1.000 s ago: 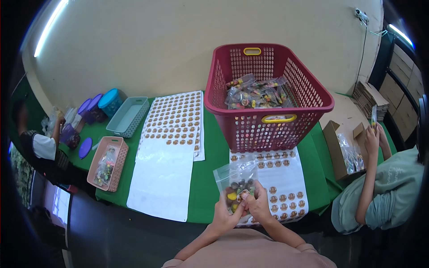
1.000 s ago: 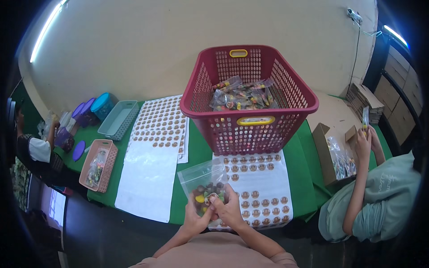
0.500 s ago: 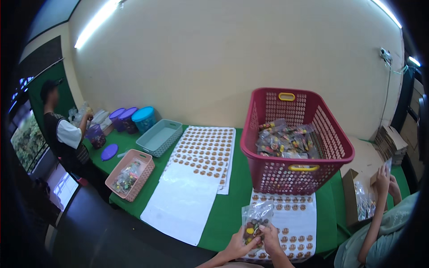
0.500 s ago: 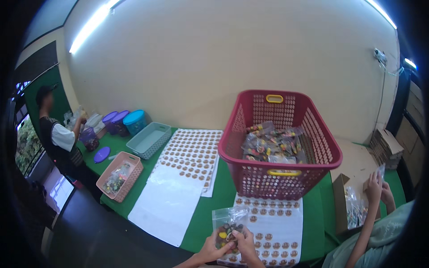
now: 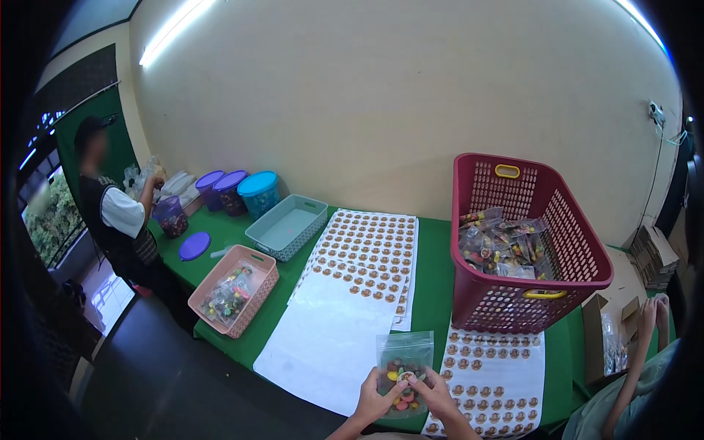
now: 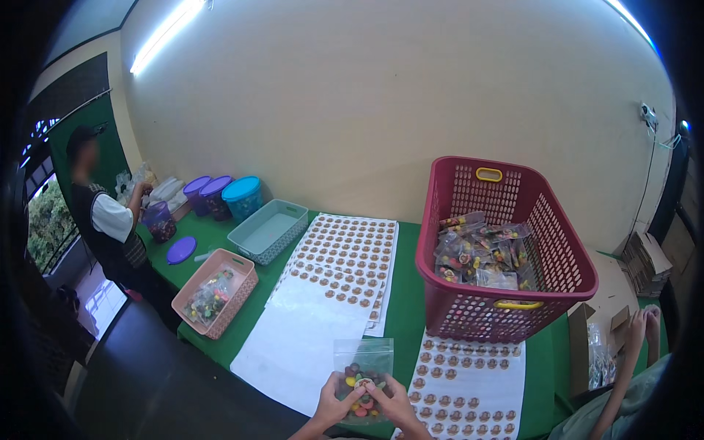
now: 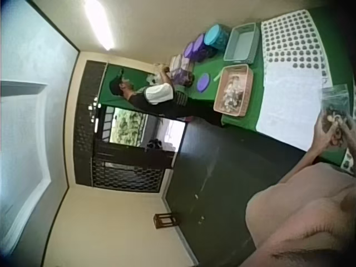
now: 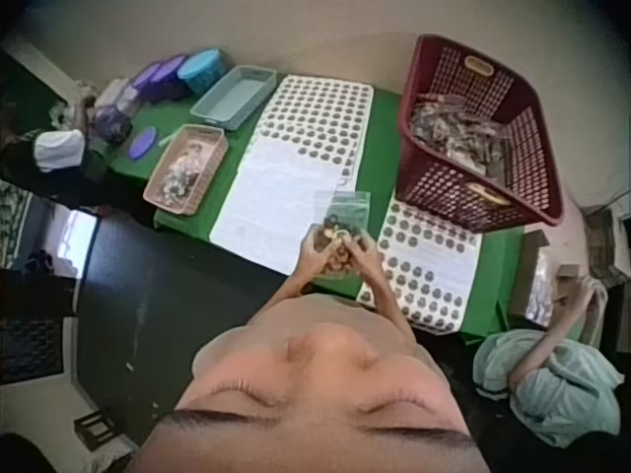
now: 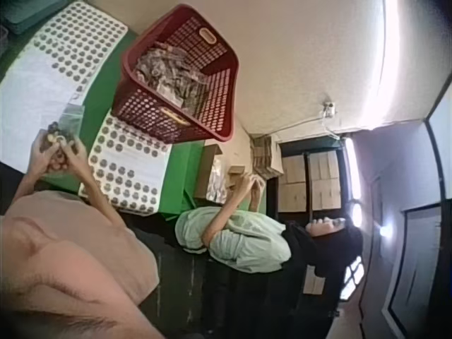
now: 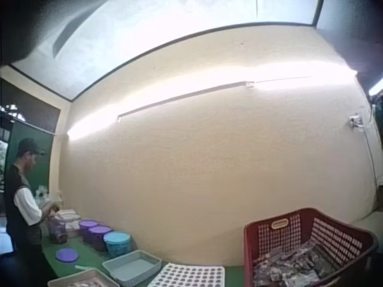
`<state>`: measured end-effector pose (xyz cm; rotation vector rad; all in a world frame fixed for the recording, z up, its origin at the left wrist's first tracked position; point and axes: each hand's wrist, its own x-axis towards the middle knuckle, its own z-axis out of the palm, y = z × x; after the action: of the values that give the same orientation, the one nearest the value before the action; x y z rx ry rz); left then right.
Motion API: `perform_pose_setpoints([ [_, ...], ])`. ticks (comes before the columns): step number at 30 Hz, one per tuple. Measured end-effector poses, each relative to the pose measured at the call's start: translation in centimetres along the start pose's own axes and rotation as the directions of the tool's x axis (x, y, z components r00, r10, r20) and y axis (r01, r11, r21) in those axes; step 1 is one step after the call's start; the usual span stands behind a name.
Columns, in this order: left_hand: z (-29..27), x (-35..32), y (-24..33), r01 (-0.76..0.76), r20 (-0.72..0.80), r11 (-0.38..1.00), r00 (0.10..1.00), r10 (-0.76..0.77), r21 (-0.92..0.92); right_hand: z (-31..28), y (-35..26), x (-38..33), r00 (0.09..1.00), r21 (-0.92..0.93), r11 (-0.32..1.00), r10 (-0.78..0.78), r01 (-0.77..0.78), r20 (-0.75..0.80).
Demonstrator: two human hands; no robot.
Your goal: The person packs small, colorful candies into clear plastic bags. They pick candies from a pink tray, place them into a bag, and then seal the bag. The person also places a round sticker on the sealed bag and puts the finished package into a red basket.
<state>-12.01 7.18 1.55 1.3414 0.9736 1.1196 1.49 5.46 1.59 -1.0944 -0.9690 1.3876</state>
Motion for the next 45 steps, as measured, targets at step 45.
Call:
perform_pose_setpoints([
  [45, -8.0, 16.4, -7.2, 0.357, 0.097, 0.934, 0.930, -0.355, 0.002, 2.5, 5.5, 17.0, 0.940, -0.005, 0.982, 0.181, -0.191, -0.288],
])
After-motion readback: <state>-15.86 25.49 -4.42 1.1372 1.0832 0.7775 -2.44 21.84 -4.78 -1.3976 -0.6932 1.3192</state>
